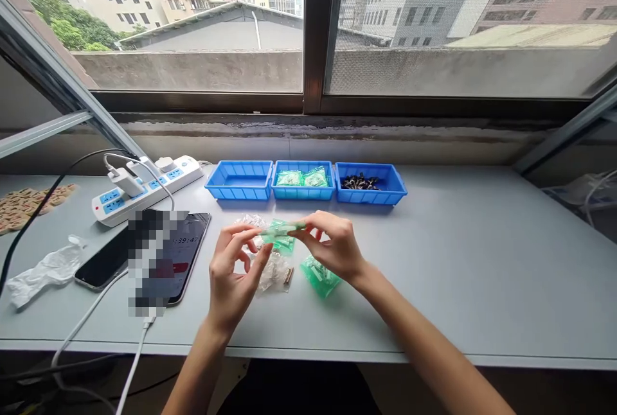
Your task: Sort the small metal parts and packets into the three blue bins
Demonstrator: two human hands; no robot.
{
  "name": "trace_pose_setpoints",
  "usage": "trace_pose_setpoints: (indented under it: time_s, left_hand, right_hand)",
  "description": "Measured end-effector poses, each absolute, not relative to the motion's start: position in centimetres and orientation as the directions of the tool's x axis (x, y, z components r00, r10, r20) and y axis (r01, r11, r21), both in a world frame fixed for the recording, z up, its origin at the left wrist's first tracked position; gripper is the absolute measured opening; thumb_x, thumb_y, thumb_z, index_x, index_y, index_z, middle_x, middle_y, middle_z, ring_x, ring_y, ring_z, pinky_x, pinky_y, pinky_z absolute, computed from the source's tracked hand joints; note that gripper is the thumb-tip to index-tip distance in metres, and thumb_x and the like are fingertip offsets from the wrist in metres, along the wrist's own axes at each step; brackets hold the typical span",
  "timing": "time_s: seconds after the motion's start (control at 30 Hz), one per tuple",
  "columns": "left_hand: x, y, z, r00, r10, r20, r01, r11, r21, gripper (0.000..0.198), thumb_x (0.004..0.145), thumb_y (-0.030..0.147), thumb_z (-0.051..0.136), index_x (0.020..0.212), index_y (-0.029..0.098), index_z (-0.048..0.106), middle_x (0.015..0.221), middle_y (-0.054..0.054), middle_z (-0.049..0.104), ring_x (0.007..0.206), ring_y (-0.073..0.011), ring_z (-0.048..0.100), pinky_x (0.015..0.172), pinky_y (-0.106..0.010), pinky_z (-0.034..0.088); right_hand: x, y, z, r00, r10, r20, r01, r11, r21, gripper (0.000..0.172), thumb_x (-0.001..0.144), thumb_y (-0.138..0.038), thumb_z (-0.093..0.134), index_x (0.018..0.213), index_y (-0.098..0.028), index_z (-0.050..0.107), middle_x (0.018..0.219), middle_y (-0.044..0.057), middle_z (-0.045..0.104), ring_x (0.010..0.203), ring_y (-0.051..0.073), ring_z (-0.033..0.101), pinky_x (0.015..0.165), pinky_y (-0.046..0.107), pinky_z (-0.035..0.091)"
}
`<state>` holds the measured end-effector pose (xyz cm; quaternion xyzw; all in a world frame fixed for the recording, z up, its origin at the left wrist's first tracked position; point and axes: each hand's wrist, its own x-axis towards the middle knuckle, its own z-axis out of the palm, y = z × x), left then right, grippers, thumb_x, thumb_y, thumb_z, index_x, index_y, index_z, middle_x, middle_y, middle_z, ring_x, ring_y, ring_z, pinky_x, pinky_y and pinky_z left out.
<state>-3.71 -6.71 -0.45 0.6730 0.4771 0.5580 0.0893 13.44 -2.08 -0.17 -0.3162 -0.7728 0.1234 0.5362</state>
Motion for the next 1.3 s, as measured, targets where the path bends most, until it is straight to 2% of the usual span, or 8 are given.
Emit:
trace_pose_setpoints:
  time_s: [0.23, 0.47, 0.7, 0.83, 0.93, 1.03, 1.2, 1.3]
  left_hand:
    - [-3.7, -6.8, -0.6, -0.062, 0.793, 0.607, 0.532, -0.488, 0.692, 0.017, 0.088, 0.025, 0.058, 0.104, 0.02, 0.062, 0.094, -0.004, 0.058, 0.058, -0.0058, 0.052, 0.04, -0.014, 0.042]
    - [-3.8, -7.1, -0.6, -0.071, 0.822, 0.565, 0.473, -0.471, 0.745, 0.017, 0.088, 0.022, 0.054, 0.103, 0.021, 0.061, 0.097, -0.005, 0.058, 0.063, -0.0075, 0.055, 0.042, -0.015, 0.042]
    - [-3.8, -7.2, -0.6, -0.109, 0.816, 0.568, 0.431, -0.476, 0.767, 0.013, 0.086, 0.019, 0.052, 0.095, 0.021, 0.061, 0.099, -0.005, 0.056, 0.064, -0.0078, 0.055, 0.041, -0.015, 0.041]
    - [-3.9, -7.2, -0.4, -0.115, 0.82, 0.56, 0.416, -0.472, 0.777, 0.012, 0.086, 0.02, 0.051, 0.093, 0.02, 0.061, 0.097, -0.005, 0.056, 0.064, -0.0081, 0.055, 0.042, -0.016, 0.041]
    - [-3.9, -7.2, -0.4, -0.114, 0.82, 0.561, 0.417, -0.473, 0.776, 0.012, 0.086, 0.019, 0.051, 0.091, 0.02, 0.062, 0.096, -0.005, 0.057, 0.064, -0.0082, 0.055, 0.043, -0.016, 0.042]
    - [-3.9, -7.2, -0.4, -0.112, 0.825, 0.554, 0.422, -0.465, 0.778, 0.012, 0.086, 0.019, 0.051, 0.088, 0.019, 0.062, 0.095, -0.006, 0.057, 0.065, -0.0086, 0.055, 0.043, -0.016, 0.042]
    - [-3.9, -7.3, -0.3, -0.108, 0.818, 0.565, 0.435, -0.473, 0.767, 0.012, 0.085, 0.019, 0.051, 0.087, 0.019, 0.062, 0.094, -0.005, 0.057, 0.062, -0.0077, 0.054, 0.043, -0.016, 0.042]
    - [-3.9, -7.2, -0.3, -0.101, 0.817, 0.568, 0.439, -0.476, 0.762, 0.012, 0.085, 0.018, 0.051, 0.087, 0.019, 0.062, 0.095, -0.005, 0.057, 0.063, -0.0077, 0.055, 0.043, -0.015, 0.043]
  right_hand:
    - [13.4, -1.4, -0.2, -0.216, 0.894, 0.393, 0.212, 0.436, -0.875, 0.022, 0.077, -0.042, 0.071, 0.08, -0.02, 0.074, 0.069, 0.004, 0.073, 0.056, 0.015, 0.063, 0.045, 0.024, 0.048]
    - [16.5, 1.8, -0.6, 0.079, 0.946, 0.315, 0.261, 0.285, -0.922, 0.041, 0.07, -0.052, 0.07, 0.094, -0.019, 0.071, 0.071, 0.005, 0.072, 0.058, 0.017, 0.061, 0.053, 0.03, 0.052]
    - [17.1, 4.7, -0.9, 0.24, 0.868, 0.434, 0.461, 0.292, -0.838, 0.044, 0.072, -0.044, 0.064, 0.106, -0.016, 0.066, 0.073, 0.005, 0.071, 0.065, 0.021, 0.064, 0.067, 0.036, 0.053]
    - [16.3, 6.4, -0.4, 0.106, 0.852, 0.513, 0.763, 0.261, -0.592, 0.053, 0.08, -0.03, 0.055, 0.132, -0.019, 0.053, 0.068, 0.0, 0.068, 0.061, 0.02, 0.063, 0.062, 0.032, 0.049]
    - [15.8, 7.5, -0.6, 0.009, 0.859, 0.512, 0.879, 0.237, -0.414, 0.037, 0.082, -0.024, 0.054, 0.116, -0.023, 0.067, 0.072, 0.003, 0.069, 0.067, 0.022, 0.064, 0.061, 0.031, 0.047]
    - [15.3, 7.8, -1.1, -0.039, 0.849, 0.528, 0.894, 0.265, -0.361, 0.025, 0.083, -0.023, 0.054, 0.093, -0.024, 0.076, 0.079, 0.007, 0.072, 0.079, 0.026, 0.064, 0.07, 0.036, 0.047]
    - [14.8, 7.2, -1.6, -0.092, 0.814, 0.574, 0.919, 0.292, -0.267, 0.026, 0.087, -0.029, 0.053, 0.079, -0.023, 0.077, 0.121, 0.012, 0.065, 0.108, 0.032, 0.056, 0.088, 0.046, 0.039]
    - [14.7, 6.8, -1.7, -0.2, 0.804, 0.56, 0.916, 0.357, -0.185, 0.029, 0.09, -0.031, 0.05, 0.083, -0.022, 0.077, 0.114, 0.01, 0.07, 0.106, 0.028, 0.059, 0.094, 0.046, 0.034]
